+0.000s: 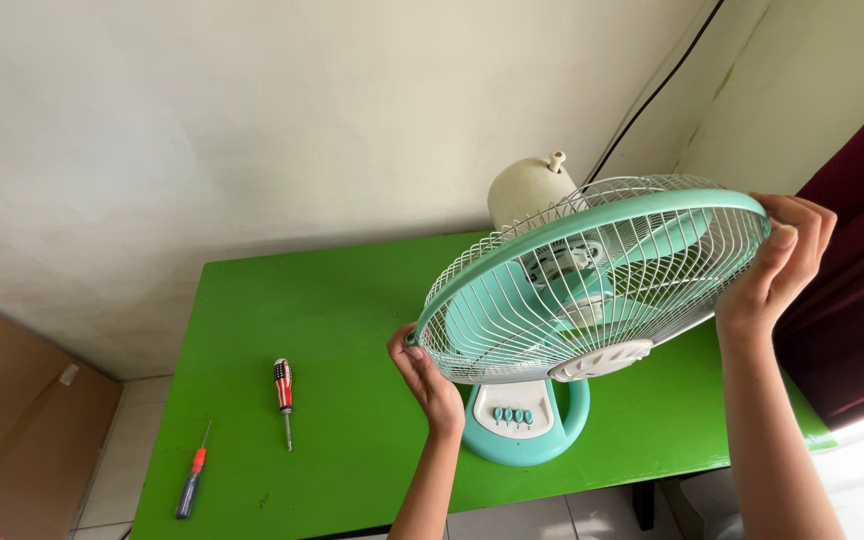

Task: The person assembles a table fan by attaching the front and rear wire cages to the fan head. They use a screwdriver to tighten the securing screw and adjust the fan's position on the green table.

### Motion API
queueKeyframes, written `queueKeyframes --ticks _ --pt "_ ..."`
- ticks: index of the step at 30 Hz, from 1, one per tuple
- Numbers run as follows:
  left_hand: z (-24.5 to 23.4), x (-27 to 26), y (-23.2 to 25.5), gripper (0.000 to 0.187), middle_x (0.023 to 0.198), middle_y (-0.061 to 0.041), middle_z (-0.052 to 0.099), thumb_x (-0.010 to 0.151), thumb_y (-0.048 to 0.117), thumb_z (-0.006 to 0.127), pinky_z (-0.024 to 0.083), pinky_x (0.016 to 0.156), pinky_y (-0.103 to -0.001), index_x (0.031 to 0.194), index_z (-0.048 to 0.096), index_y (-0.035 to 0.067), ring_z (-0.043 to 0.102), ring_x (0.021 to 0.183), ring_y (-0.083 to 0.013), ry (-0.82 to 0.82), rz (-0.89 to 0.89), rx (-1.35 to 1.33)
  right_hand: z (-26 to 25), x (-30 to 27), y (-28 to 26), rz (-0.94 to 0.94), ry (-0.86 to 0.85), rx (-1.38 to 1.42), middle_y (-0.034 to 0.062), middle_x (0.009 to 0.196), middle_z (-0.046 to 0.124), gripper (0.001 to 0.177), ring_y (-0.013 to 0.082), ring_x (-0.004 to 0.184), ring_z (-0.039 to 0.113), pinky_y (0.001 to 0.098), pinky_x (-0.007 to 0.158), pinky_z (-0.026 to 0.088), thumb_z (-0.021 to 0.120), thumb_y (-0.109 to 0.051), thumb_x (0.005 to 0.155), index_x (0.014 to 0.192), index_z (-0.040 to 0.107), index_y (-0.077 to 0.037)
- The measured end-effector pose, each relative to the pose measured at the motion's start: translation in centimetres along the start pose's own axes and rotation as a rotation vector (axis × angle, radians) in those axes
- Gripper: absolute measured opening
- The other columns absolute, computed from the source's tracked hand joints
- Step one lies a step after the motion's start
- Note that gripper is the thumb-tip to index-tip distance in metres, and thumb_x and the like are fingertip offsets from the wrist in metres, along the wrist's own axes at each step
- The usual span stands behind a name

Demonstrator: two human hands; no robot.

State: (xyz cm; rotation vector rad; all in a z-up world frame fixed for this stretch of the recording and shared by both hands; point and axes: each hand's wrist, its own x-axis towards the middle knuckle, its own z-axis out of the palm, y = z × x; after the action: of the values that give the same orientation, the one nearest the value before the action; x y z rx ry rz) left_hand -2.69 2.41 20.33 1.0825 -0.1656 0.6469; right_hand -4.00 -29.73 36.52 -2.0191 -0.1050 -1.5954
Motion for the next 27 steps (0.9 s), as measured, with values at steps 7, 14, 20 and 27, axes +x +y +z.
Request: queueKeyframes --ticks 7,14,20,27 --pt "-0.8 -0.5 0.8 0.072 0.147 -0.014 0.04 0.108 0.054 0.042 0.041 0.113 -0.042 0.157 0.031 0.001 0.051 0.131 -0.0232 -0.16 0.16 0.134 0.1 -0.8 -0.8 -0.036 0.014 -0.089 0.0172 0.132 0.061 0.088 0.0304 0.126 0.057 0.0455 0.108 0.042 0.017 -0.069 0.114 0.139 0.065 0.001" --pt "-1.0 -1.0 0.1 0.1 0.157 -0.018 0.034 0.096 0.069 0.054 0.032 0.119 -0.052 0.16 0.018 0.003 0.04 0.143 -0.0317 -0.124 0.135 0.282 -0.2 -2.6 -0.6 -0.053 0.024 0.002 0.0211 0.146 0.053 0.088 0.0326 0.134 0.054 0.046 0.118 0.043 0.025 -0.074 0.111 0.153 0.047 0.0" --pt "0.8 1.6 5.6 0.093 0.162 -0.017 0.036 0.097 0.069 0.051 0.026 0.127 -0.054 0.16 0.029 0.005 0.037 0.151 -0.0355 -0.104 0.463 0.584 -1.0 -3.9 0.2 0.096 -0.051 -0.018 0.0242 0.146 0.052 0.094 0.036 0.139 0.052 0.0492 0.119 0.04 0.029 -0.079 0.105 0.153 0.045 0.001" --pt "4.2 3.8 9.6 0.099 0.147 -0.019 0.041 0.093 0.074 0.06 0.04 0.118 -0.052 0.155 0.04 0.0 0.045 0.141 -0.0352 -0.217 0.471 0.693 -0.4 -4.1 -0.4 0.171 -0.049 0.061 0.0238 0.15 0.047 0.094 0.0365 0.143 0.047 0.0493 0.123 0.038 0.035 -0.078 0.104 0.154 0.041 0.002"
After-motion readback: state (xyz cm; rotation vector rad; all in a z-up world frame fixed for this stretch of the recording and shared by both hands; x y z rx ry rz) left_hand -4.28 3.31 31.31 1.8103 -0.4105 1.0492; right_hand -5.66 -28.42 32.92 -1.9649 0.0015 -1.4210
